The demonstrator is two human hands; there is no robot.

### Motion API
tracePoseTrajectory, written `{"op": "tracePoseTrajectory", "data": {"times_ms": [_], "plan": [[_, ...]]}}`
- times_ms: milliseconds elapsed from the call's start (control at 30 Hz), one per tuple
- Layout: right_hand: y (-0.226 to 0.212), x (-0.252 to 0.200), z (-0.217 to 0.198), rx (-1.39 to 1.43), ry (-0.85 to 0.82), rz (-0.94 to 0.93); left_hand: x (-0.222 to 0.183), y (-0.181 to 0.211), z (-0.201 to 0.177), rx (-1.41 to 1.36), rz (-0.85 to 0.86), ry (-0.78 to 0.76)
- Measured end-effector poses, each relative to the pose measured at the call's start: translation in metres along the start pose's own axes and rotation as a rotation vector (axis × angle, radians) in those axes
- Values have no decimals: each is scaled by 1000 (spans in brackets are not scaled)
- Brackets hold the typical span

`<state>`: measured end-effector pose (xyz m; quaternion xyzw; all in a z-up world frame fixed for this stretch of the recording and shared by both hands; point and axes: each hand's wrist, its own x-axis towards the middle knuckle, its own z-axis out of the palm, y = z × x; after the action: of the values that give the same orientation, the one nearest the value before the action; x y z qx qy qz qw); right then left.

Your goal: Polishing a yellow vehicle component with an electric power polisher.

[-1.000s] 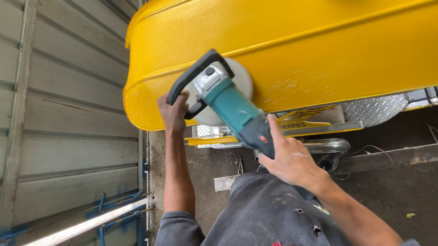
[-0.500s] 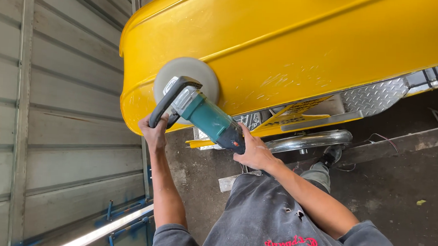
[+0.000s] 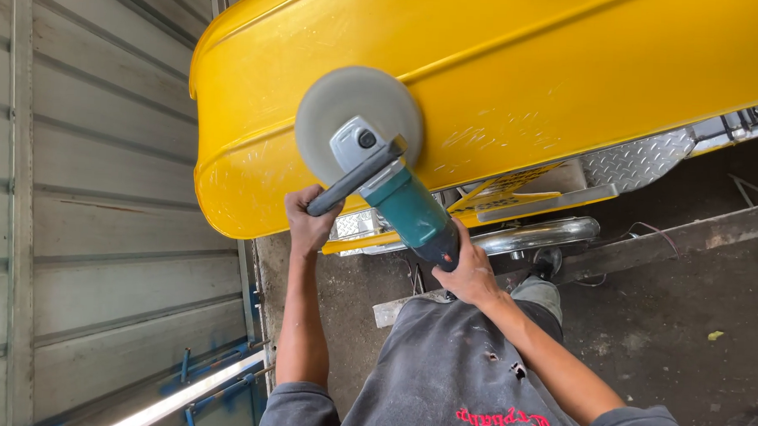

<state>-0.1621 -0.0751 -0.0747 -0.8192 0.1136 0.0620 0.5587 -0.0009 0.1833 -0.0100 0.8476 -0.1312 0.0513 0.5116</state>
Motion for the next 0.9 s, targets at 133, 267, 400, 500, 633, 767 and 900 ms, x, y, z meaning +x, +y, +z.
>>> {"op": "tracePoseTrajectory", "data": {"times_ms": [133, 267, 400, 500, 633, 767, 900], "plan": [[17, -3, -16, -3, 69, 6, 10, 16, 26, 17, 34, -34], [25, -5, -39, 0, 121, 65, 25, 35, 57, 18, 56, -86], [37, -4, -65, -46, 173, 129, 44, 61, 90, 13, 91, -148], [48, -8, -89, -49, 242, 102, 57, 75, 123, -6, 112, -197], [48, -16, -123, -35, 297, 109, 69, 102, 168, -12, 144, -231], [65, -19, -142, 1, 356, 145, 79, 131, 198, 8, 209, -276], [70, -20, -145, 16, 346, 167, 76, 141, 200, 18, 220, -313]]}}
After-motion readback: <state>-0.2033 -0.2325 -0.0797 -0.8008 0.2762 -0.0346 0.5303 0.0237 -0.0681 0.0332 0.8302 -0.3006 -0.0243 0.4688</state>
